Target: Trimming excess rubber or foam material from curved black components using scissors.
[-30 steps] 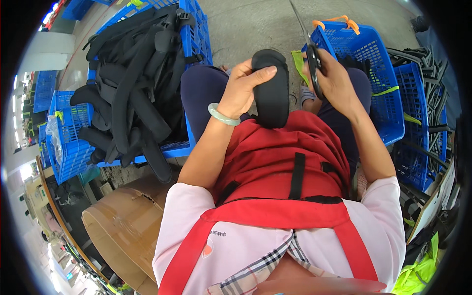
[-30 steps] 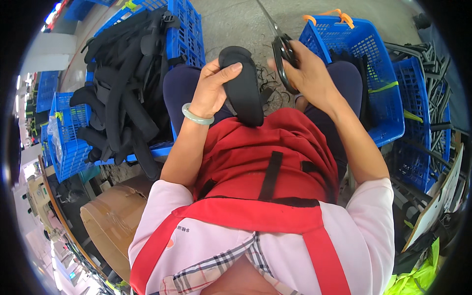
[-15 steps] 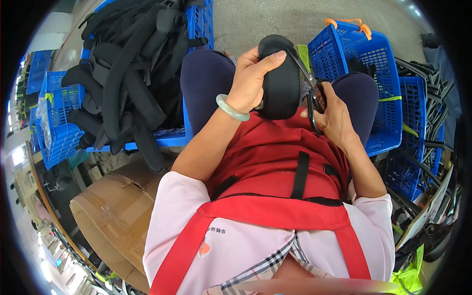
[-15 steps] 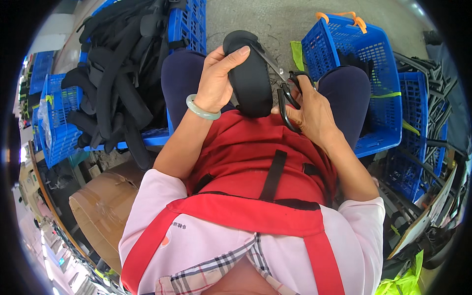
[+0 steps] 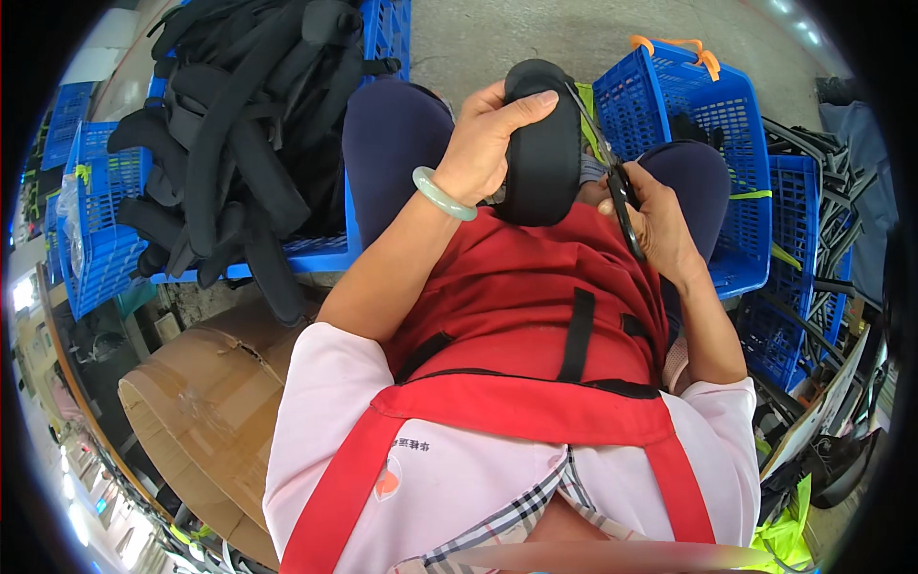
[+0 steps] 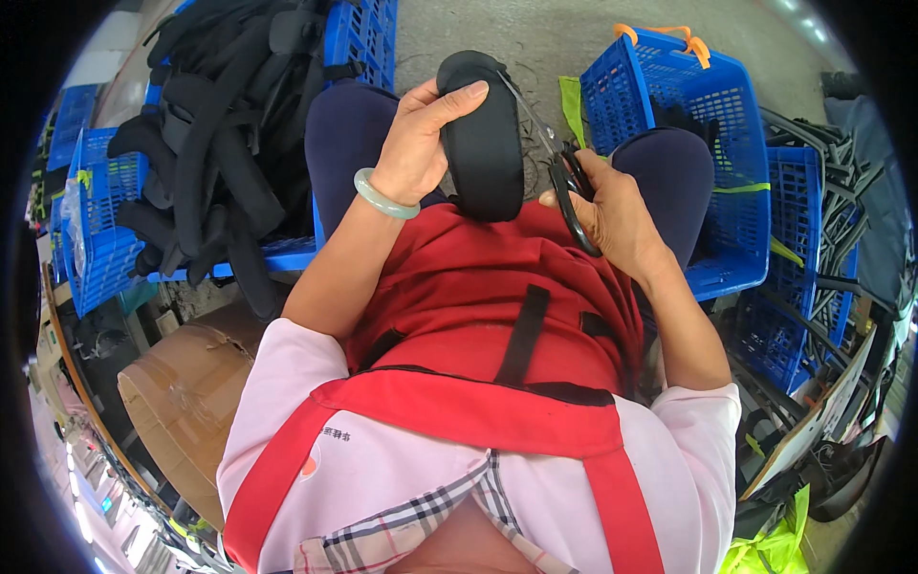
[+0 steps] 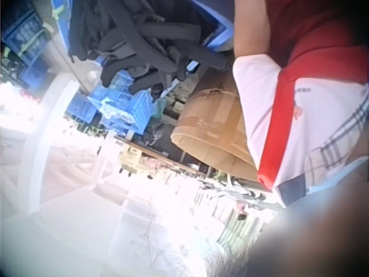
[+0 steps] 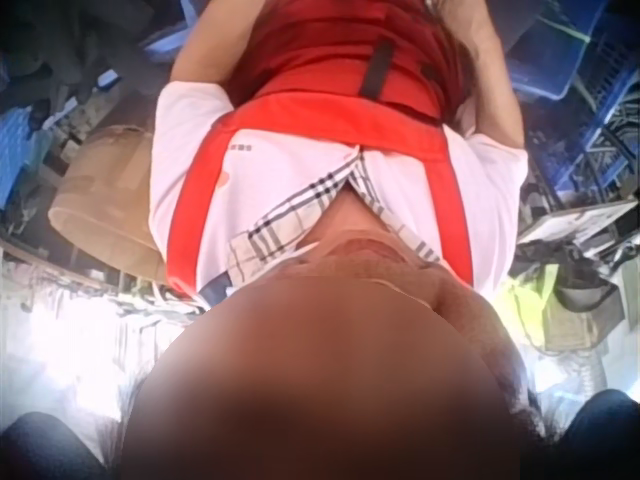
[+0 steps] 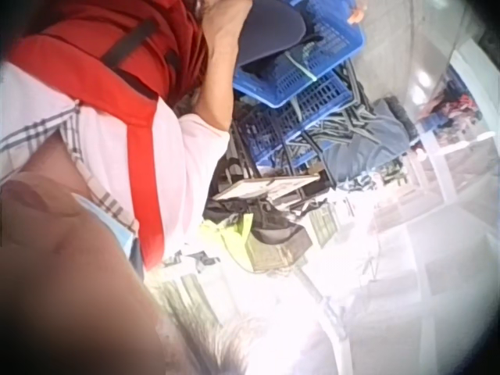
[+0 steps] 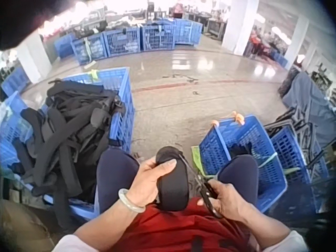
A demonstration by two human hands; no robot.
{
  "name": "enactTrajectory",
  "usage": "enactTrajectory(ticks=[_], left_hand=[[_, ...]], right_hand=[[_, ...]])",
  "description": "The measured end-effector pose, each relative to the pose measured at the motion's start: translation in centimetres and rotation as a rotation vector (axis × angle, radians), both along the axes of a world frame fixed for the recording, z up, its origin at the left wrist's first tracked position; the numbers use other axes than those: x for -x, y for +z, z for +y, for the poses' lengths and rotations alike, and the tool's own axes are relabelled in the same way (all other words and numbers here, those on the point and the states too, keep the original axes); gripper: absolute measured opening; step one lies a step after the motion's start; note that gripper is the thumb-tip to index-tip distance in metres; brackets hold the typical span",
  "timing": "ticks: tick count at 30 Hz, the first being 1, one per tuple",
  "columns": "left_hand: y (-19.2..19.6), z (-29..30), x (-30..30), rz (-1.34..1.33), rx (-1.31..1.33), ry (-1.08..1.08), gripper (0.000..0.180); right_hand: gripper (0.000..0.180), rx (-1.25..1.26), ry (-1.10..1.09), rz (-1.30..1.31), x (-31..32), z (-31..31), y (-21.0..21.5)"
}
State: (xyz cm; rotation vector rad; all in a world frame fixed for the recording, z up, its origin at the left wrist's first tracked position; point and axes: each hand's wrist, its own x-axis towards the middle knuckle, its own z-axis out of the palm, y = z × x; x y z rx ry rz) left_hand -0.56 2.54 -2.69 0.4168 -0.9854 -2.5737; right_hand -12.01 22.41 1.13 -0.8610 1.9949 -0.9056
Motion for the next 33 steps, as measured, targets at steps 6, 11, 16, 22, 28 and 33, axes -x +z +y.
enactTrajectory(ticks=[6, 11, 16, 22, 28, 33], left_hand=[[-0.1, 0.8, 0.3, -0.004, 0.026, -0.019, 0.020], [-0.2, 1.0, 0.3, -0.022, 0.041, -0.052, 0.020], [-0.5, 0.9, 0.3, -0.051, 0.041, -0.093, 0.020], [-0.4, 1.0, 0.4, -0.051, 0.031, -0.167, 0.016], [-0.4, 1.1, 0.5, -0.055, 0.039, -0.158, 0.016], [-0.7, 1.0, 0.4, -0.065, 0.033, -0.157, 0.017]], right_hand=[[0.045, 0.059, 0.090, 0.165, 0.6, 0.1, 0.8], [0.044, -0.078, 0.128, 0.004, 1.8, 0.7, 1.5], [0.042, -0.082, 0.126, -0.132, 2.3, 1.0, 2.3], [0.053, -0.005, 0.193, 0.028, 2.8, 2.1, 1.5], [0.064, -0.015, 0.239, 0.135, 2.4, 1.4, 1.9], [0.057, -0.044, 0.204, -0.058, 2.5, 1.6, 2.1]])
